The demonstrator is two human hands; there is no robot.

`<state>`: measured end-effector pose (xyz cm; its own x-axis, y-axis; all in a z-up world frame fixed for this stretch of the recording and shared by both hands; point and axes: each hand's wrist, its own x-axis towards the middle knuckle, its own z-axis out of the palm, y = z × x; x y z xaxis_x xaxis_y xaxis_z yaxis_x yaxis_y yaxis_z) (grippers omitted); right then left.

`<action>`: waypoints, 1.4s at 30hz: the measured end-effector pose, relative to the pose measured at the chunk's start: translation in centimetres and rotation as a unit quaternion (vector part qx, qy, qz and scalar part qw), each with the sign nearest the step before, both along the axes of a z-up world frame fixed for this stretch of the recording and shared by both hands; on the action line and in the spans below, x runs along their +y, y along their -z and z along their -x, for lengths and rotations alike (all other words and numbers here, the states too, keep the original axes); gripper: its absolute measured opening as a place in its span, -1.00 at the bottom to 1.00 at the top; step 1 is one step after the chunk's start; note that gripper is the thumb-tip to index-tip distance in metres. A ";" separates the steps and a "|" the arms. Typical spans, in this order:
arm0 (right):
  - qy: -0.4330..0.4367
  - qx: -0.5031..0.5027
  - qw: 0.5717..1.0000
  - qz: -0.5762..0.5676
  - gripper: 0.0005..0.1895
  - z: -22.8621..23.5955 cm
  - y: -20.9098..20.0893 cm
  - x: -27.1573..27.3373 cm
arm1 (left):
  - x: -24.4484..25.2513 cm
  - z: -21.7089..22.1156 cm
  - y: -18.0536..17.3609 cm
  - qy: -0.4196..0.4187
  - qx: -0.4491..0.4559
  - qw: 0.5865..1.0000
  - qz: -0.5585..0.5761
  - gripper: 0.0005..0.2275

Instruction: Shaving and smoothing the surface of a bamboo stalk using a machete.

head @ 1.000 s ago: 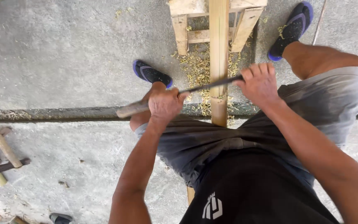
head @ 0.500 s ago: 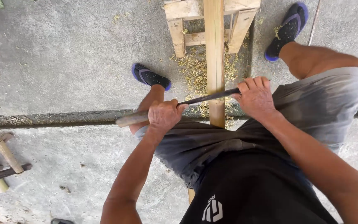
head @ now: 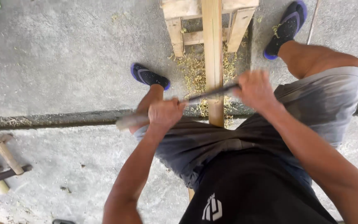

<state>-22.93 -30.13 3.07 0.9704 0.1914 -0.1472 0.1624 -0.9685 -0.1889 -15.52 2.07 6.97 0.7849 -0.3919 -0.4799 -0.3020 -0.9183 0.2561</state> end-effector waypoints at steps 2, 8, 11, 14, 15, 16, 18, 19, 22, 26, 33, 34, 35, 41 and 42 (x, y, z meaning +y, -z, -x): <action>0.005 0.086 0.996 -0.003 -0.51 1.6 0.2 -0.3 | 0.6 1.0 0.2 0.046 -0.017 0.998 0.028 -0.56; -0.013 -0.023 1.000 -0.004 -0.49 -1.6 -1.4 0.3 | 2.5 2.6 4.9 0.056 -0.076 0.995 0.033 -0.55; 0.011 0.334 0.943 -0.011 -0.41 0.8 -1.9 1.3 | 3.0 2.5 2.8 0.074 0.034 0.994 0.074 -0.52; 0.010 0.182 0.982 -0.043 -0.41 -0.9 -0.3 0.2 | 1.9 0.3 2.3 0.008 0.039 0.999 0.014 -0.52; 0.011 0.188 0.981 -0.044 -0.41 -1.2 -0.7 0.3 | 2.1 1.0 3.0 0.009 0.045 0.999 0.012 -0.52; -0.010 0.079 0.996 -0.037 -0.43 -1.6 -1.3 0.4 | 2.3 1.7 3.5 0.019 -0.014 1.000 0.007 -0.53; -0.034 -0.068 0.997 -0.015 -0.45 -2.0 -1.1 0.3 | 1.6 -0.1 2.9 0.027 -0.110 0.993 0.013 -0.53; -0.012 0.054 0.998 -0.039 -0.46 0.4 -0.6 0.8 | 1.4 0.1 0.8 0.025 0.056 0.998 -0.024 -0.50; 0.007 0.135 0.989 -0.063 -0.45 2.5 0.6 1.1 | 2.3 0.8 0.9 0.018 0.152 0.988 -0.022 -0.48; 0.002 0.053 0.997 -0.051 -0.45 -0.8 -2.0 0.5 | 1.3 -1.0 1.5 -0.055 0.123 0.991 0.026 -0.45; -0.068 -0.013 0.995 0.075 -0.49 -12.8 -3.7 -2.4 | -1.1 -6.4 8.1 -0.074 -0.051 0.990 0.109 -0.47; -0.066 0.020 0.992 0.105 -0.48 -14.9 -3.5 -2.9 | -1.7 -7.8 8.2 -0.074 -0.031 0.992 0.096 -0.46; -0.064 0.057 0.988 0.131 -0.48 -16.5 -3.3 -3.1 | -2.1 -8.9 8.1 -0.073 -0.007 0.994 0.079 -0.44; -0.052 0.032 0.988 0.143 -0.39 -25.1 1.3 -7.8 | -6.8 -20.6 2.9 -0.094 0.007 0.996 -0.005 -0.43; -0.049 0.042 0.988 0.140 -0.39 -24.8 1.4 -7.7 | -6.5 -20.5 4.2 -0.089 0.016 0.996 -0.009 -0.43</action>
